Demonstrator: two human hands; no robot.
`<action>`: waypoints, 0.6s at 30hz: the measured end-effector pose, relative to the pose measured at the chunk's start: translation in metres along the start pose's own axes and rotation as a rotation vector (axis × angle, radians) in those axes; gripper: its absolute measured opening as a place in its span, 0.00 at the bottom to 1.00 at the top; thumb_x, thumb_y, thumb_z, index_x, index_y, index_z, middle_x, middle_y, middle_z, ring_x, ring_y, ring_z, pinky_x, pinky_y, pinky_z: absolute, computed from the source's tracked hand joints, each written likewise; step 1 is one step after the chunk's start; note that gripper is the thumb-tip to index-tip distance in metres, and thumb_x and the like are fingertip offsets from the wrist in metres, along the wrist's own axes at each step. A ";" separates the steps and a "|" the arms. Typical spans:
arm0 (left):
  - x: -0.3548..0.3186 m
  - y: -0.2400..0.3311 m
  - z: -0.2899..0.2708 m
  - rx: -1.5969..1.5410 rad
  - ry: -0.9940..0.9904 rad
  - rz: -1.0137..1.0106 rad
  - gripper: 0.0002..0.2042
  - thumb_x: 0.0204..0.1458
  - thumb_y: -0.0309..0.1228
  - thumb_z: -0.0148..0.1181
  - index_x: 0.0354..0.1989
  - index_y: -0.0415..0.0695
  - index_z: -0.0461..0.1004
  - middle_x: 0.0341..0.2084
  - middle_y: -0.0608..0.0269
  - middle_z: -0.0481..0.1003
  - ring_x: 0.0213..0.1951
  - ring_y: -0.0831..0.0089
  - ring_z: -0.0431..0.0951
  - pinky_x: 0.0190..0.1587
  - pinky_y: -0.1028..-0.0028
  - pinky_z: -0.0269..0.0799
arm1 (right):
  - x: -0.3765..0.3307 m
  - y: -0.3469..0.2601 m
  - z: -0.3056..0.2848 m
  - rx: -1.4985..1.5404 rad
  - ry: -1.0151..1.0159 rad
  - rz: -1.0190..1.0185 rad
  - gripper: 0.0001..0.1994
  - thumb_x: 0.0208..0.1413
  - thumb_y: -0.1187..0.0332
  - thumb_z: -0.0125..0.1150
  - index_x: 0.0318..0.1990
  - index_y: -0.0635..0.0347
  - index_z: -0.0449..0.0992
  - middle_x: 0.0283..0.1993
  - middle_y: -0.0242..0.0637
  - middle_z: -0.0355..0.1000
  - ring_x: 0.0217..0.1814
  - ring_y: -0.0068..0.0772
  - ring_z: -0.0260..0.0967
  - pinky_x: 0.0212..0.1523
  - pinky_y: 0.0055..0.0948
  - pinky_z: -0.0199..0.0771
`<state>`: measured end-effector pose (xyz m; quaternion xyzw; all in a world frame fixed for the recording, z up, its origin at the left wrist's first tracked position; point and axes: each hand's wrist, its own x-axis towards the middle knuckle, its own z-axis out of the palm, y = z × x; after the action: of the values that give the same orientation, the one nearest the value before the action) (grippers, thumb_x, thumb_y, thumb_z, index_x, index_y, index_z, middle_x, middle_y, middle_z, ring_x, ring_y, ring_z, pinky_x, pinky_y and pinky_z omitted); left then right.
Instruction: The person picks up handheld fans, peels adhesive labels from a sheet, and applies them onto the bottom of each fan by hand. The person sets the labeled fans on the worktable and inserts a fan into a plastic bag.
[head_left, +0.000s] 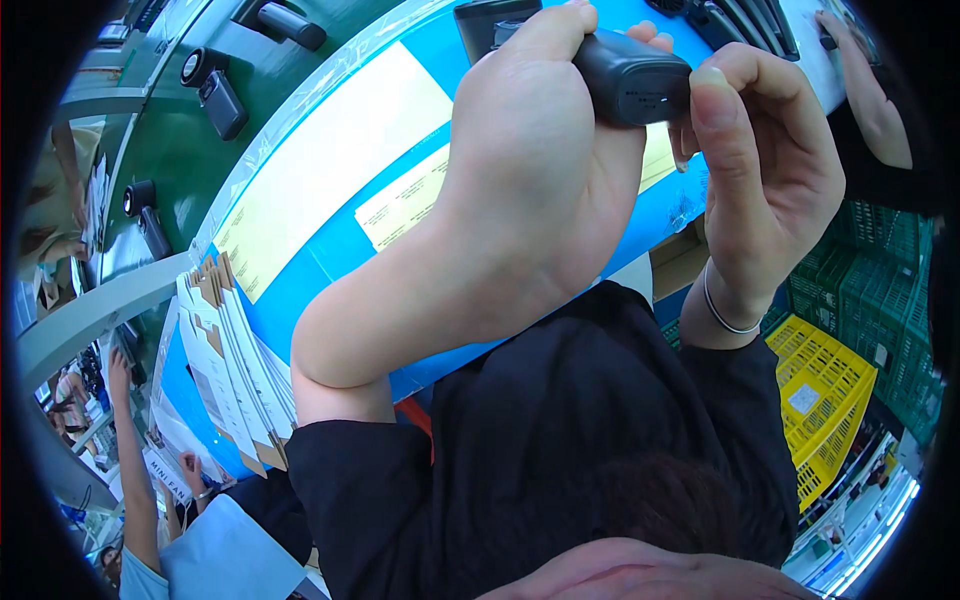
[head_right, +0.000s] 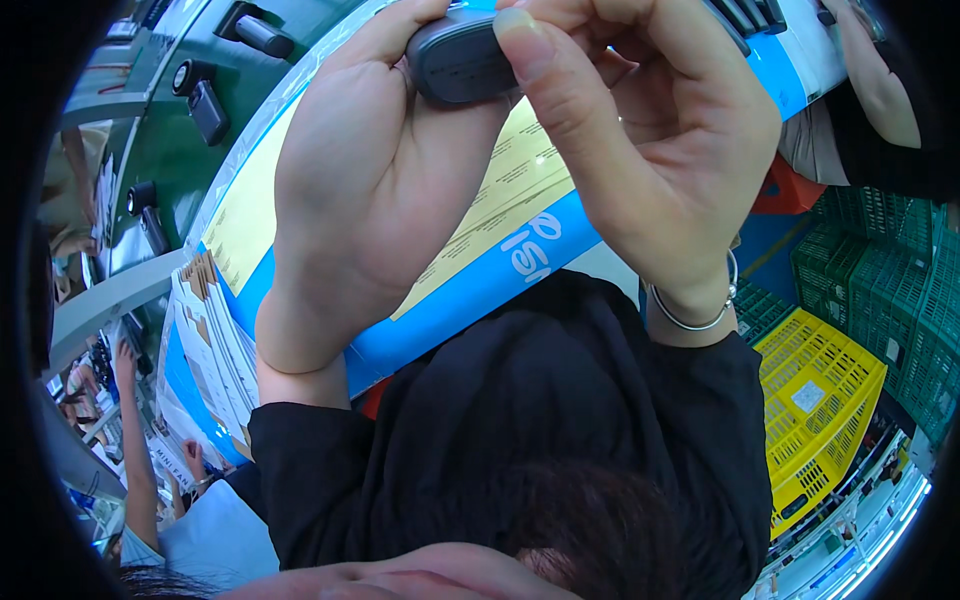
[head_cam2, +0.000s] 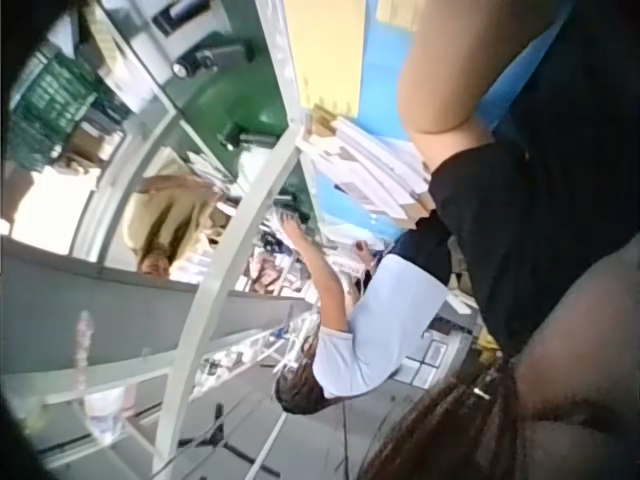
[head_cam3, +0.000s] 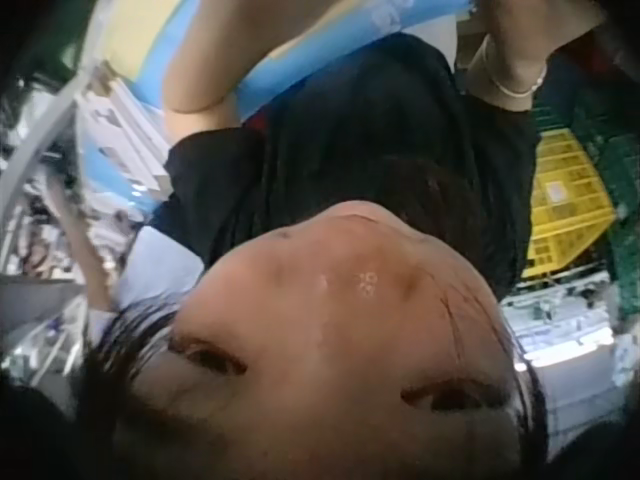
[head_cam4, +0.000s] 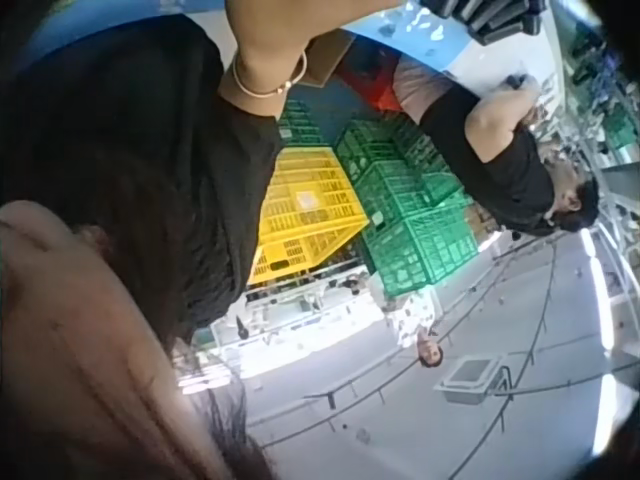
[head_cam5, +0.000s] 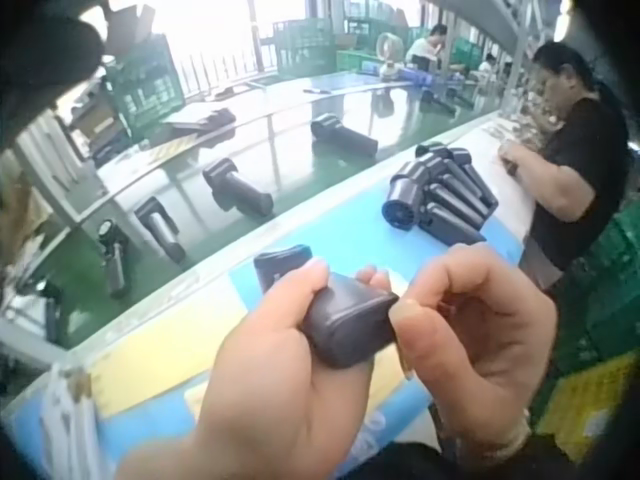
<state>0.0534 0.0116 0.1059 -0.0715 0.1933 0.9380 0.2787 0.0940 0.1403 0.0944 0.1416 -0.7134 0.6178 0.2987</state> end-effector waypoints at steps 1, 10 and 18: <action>0.000 -0.001 0.001 0.001 -0.003 -0.005 0.11 0.59 0.28 0.45 0.43 0.32 0.58 0.38 0.49 0.65 0.42 0.66 0.69 0.50 0.70 0.68 | 0.000 -0.001 -0.001 -0.014 0.004 -0.004 0.06 0.58 0.77 0.55 0.40 0.72 0.71 0.30 0.34 0.70 0.26 0.16 0.64 0.27 0.13 0.63; 0.003 -0.001 0.001 0.010 0.009 0.014 0.10 0.59 0.28 0.45 0.43 0.32 0.57 0.38 0.49 0.65 0.42 0.66 0.69 0.50 0.69 0.68 | 0.001 0.000 0.002 -0.056 0.013 0.002 0.06 0.57 0.77 0.56 0.40 0.72 0.71 0.31 0.33 0.70 0.27 0.15 0.64 0.29 0.12 0.62; -0.003 0.002 0.014 0.026 0.067 0.071 0.10 0.59 0.28 0.44 0.43 0.33 0.57 0.38 0.49 0.65 0.42 0.66 0.69 0.50 0.69 0.68 | 0.004 0.011 0.010 -0.168 0.001 0.006 0.15 0.54 0.77 0.62 0.46 0.71 0.65 0.31 0.35 0.71 0.32 0.16 0.66 0.37 0.13 0.67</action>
<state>0.0539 0.0141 0.1197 -0.0923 0.2172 0.9417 0.2397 0.0817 0.1340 0.0872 0.1137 -0.7630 0.5567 0.3082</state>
